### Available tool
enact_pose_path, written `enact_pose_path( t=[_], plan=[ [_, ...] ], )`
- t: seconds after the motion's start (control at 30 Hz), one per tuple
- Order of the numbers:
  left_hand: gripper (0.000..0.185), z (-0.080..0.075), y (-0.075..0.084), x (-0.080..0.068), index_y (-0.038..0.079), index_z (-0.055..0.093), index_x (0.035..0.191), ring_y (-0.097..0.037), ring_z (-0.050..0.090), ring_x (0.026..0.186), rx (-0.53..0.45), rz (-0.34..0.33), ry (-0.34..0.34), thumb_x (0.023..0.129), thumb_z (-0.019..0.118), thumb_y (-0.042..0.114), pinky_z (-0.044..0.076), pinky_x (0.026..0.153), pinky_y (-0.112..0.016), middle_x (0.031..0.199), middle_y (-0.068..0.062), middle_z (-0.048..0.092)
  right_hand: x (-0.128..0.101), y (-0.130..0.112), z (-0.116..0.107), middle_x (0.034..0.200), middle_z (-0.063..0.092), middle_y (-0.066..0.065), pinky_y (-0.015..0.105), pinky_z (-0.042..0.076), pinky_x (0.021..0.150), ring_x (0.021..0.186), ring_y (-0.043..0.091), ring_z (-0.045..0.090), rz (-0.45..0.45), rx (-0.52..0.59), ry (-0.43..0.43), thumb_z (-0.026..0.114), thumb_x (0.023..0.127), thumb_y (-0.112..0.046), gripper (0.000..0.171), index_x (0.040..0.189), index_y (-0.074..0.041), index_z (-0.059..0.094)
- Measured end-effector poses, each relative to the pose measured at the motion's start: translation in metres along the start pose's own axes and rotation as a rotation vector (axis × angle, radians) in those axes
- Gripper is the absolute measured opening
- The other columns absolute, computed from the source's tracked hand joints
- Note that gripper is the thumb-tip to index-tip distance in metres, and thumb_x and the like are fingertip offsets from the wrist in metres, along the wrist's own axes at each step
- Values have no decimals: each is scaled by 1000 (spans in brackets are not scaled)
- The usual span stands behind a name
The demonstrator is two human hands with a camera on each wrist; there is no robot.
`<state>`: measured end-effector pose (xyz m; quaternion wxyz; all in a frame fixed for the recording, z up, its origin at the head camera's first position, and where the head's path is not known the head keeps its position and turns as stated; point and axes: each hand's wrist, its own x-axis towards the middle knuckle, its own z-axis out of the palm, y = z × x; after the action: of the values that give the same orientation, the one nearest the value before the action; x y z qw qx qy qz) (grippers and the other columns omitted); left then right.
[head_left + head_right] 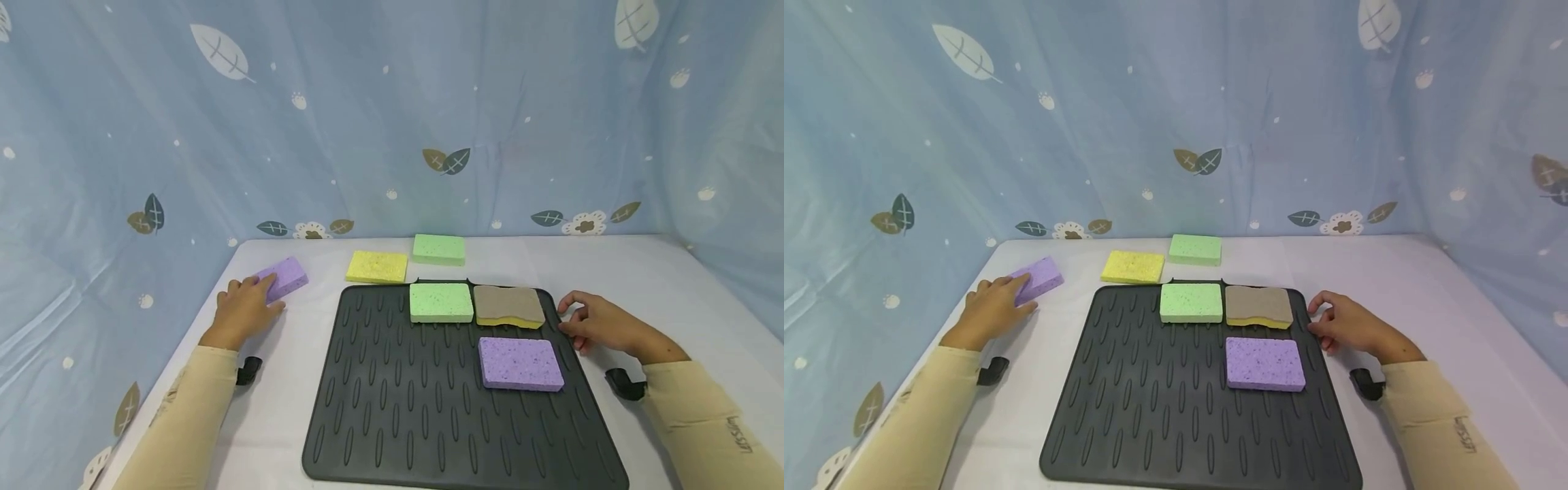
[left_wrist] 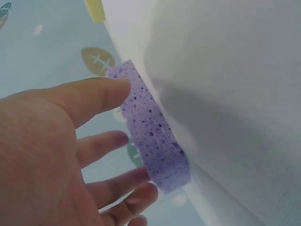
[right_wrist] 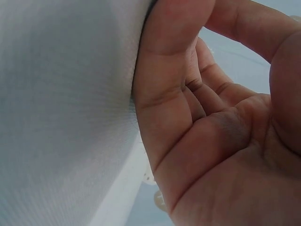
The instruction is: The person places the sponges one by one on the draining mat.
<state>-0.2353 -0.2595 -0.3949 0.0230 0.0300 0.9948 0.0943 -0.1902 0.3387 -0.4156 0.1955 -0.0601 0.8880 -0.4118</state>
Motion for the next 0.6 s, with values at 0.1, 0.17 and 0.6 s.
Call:
enact_pose_path(
  t=[0.1,0.17,0.6],
  plan=[
    [68,-1,-1,-1,1,38,151,-56,34,127,-8,-4,19,96,63,32,26,98,-70,146,-35,38,1,2,0,76,58,7,33,56,58,62,16,61,-1,1,-1,62,96,-9,34,121,5,44],
    [67,-3,-2,-1,1,40,150,-56,36,126,-3,-1,28,95,64,32,27,96,-71,144,-35,41,1,2,-1,76,58,6,33,56,58,62,17,61,-3,0,2,62,96,-9,34,121,5,44],
    [55,-2,-17,5,-7,42,140,-63,15,142,-164,31,-51,96,64,18,22,108,-76,157,-39,14,-1,1,3,75,57,7,33,55,58,62,18,61,3,-29,9,62,97,-9,32,121,4,44]
  ],
)
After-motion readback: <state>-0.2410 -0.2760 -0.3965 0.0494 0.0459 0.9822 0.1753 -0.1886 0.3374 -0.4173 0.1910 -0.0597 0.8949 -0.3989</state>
